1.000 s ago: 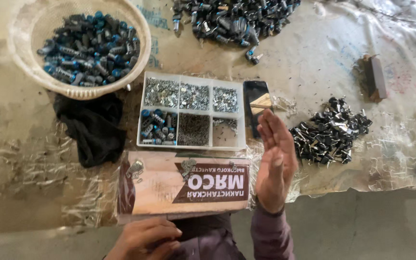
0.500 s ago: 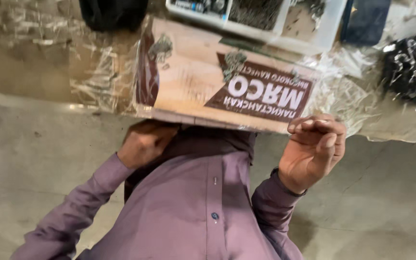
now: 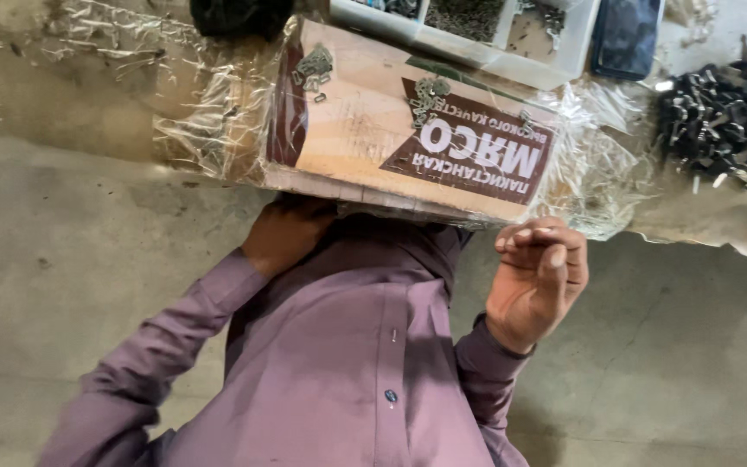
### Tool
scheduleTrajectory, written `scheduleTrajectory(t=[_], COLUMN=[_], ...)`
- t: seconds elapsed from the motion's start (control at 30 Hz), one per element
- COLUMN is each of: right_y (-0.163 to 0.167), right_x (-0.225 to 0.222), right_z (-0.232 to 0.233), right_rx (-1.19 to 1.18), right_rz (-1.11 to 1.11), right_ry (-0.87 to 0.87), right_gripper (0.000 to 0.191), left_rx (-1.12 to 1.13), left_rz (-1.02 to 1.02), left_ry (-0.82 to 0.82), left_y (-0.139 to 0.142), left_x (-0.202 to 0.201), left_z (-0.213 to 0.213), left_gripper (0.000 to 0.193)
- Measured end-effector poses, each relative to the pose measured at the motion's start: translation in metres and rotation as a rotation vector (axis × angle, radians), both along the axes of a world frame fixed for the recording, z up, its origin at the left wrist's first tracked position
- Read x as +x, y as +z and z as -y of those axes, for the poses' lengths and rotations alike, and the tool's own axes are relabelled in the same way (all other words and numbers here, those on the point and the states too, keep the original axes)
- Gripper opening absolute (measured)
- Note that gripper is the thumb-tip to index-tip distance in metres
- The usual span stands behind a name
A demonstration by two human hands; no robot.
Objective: The person sits at a workshop table and assembles small metal clips by hand, fitting components together one at a time. They take parts from a compartment organizer box, press the pieces together in their fingers, and place finished assemblies into a basket and onto the table.
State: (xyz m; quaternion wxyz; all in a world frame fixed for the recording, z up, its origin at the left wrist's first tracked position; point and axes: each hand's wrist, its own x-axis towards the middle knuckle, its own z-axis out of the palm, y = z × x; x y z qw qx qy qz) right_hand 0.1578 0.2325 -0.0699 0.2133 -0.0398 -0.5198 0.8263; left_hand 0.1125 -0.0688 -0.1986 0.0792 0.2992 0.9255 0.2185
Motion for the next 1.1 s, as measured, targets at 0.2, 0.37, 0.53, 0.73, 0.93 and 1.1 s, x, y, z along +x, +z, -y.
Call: scheduleTrajectory(t=[0.2,0.37,0.53,0.73,0.93,1.1], right_y=[0.005,0.012,0.018,0.016,0.022,0.029], right_x=[-0.004,-0.003,-0.001,-0.013,-0.045,-0.065], right_z=[0.002,0.009,0.011,0.01,0.01,0.012], right_rx=[0.01,0.044,0.139,0.083,0.113,0.225], right_rz=[-0.002,0.04,0.06,0.151,0.145,0.166], right_ry=[-0.018,0.002,0.003,-0.049,0.105,0.157], right_gripper=[0.022,0.021,0.022,0.017,0.017,0.016], left_rx=[0.309,0.41,0.414,0.399,0.311,0.279], left_rz=[-0.001,-0.328,-0.317,-0.267,-0.356,-0.316], left_ry=[-0.171,-0.034,0.073,0.177,0.032,0.052], left_y=[0.077,0.115,0.135,0.151,0.137,0.139], left_x=[0.003,-0.046,-0.083,-0.067,-0.071,-0.069], left_z=[-0.002,-0.047,-0.054,-0.025,-0.05,-0.054], left_gripper=[0.038,0.021,0.025,0.025,0.027,0.03])
